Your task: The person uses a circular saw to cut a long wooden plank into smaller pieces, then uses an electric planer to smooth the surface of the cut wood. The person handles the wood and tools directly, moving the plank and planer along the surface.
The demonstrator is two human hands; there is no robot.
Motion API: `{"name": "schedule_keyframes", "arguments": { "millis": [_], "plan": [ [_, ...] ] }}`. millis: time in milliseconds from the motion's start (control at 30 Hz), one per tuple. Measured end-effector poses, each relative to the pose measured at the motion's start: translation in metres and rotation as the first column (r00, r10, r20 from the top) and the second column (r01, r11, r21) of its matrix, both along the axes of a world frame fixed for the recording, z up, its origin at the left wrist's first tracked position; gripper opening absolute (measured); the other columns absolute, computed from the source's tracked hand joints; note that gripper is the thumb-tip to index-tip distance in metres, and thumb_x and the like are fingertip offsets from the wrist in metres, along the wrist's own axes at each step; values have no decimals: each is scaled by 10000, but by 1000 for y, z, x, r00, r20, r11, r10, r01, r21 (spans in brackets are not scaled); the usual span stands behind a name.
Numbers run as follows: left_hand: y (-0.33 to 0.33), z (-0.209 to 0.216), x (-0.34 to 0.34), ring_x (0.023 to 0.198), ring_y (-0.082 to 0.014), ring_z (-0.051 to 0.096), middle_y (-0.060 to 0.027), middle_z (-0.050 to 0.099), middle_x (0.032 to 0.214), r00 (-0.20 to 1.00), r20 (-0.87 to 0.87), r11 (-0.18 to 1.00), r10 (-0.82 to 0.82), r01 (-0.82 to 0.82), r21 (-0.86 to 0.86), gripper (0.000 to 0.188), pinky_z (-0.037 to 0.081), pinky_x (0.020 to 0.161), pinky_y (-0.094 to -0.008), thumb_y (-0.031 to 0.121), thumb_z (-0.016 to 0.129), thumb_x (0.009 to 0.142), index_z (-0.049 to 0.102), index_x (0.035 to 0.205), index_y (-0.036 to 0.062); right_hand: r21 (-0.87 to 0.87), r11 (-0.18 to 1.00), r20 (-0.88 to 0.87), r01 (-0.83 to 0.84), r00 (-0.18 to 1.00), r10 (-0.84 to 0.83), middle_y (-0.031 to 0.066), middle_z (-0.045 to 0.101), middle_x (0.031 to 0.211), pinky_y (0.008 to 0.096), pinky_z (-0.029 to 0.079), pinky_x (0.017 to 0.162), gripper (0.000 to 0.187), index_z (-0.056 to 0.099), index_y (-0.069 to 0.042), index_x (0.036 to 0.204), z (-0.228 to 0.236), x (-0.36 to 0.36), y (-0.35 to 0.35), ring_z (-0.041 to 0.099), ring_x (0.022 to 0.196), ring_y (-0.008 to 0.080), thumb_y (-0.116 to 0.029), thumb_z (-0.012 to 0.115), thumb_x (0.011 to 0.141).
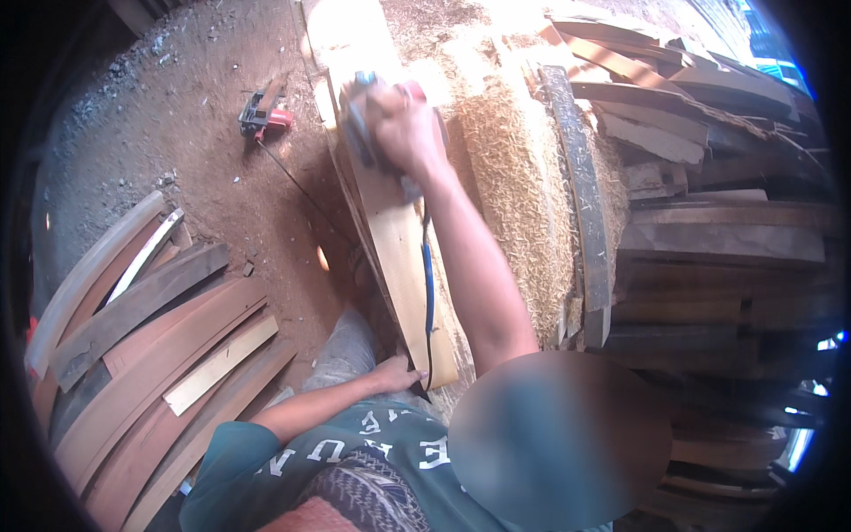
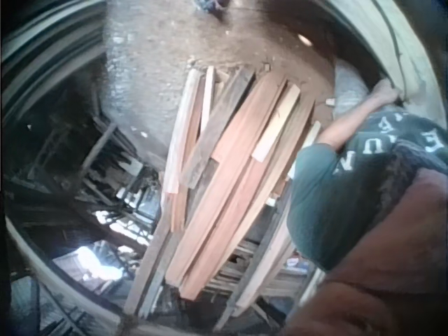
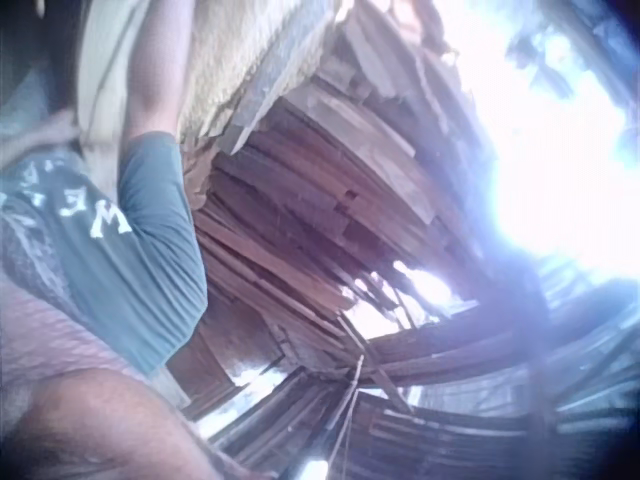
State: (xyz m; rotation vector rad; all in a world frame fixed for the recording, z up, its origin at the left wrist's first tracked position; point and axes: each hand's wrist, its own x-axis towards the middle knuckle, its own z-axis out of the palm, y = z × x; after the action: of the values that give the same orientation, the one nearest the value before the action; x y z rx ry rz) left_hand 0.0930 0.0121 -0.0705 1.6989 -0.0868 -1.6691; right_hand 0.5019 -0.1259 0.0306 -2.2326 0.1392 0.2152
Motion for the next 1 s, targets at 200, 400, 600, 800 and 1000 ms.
{"name": "schedule_keyframes", "arguments": {
  "millis": [200,400,600,800,1000],
  "plan": [
    [-1,12,18,1334,-491,625,-374,633,1409,982,-78,981,-172,178,78,814,492,1145,-508,586,613,1036,606,1369,-156,-140,989,26,-47,998,51,189,750,819,425,606,707,359,803,-72,1040,0,145,42,753,742,247,-326,550,1038],
    [10,3,1,1312,-495,638,-400,643,1369,995,57,996,-80,77,44,843,504,1135,-501,578,666,987,599,1370,-170,-14,1000,115,-1,993,2,69,640,621,356,526,499,195,783,-94,977,-54,136,15,644,536,155,-244,659,967],
    [42,-20,-14,1299,-434,674,-368,645,1405,955,295,999,32,-31,-6,1017,547,1092,-461,448,777,933,311,1604,-158,92,995,67,36,997,-43,97,665,610,356,544,493,264,793,-141,1116,-28,-36,-11,658,505,192,-279,600,999],
    [56,-3,-56,1172,-344,729,-261,698,1368,859,390,920,332,-386,67,811,574,1039,-432,199,705,959,349,1662,6,217,973,-72,81,995,-67,236,786,1056,462,593,871,238,756,-48,1110,3,-296,-52,775,1039,380,-227,668,980],
    [13,7,-109,1310,-413,632,-299,534,1535,742,603,936,294,-350,-25,1069,517,1127,-473,156,776,865,147,1723,52,196,959,-156,206,972,-177,155,790,1044,364,596,892,214,726,-12,1141,11,-566,-89,760,1012,212,-94,747,944]
  ]
}}
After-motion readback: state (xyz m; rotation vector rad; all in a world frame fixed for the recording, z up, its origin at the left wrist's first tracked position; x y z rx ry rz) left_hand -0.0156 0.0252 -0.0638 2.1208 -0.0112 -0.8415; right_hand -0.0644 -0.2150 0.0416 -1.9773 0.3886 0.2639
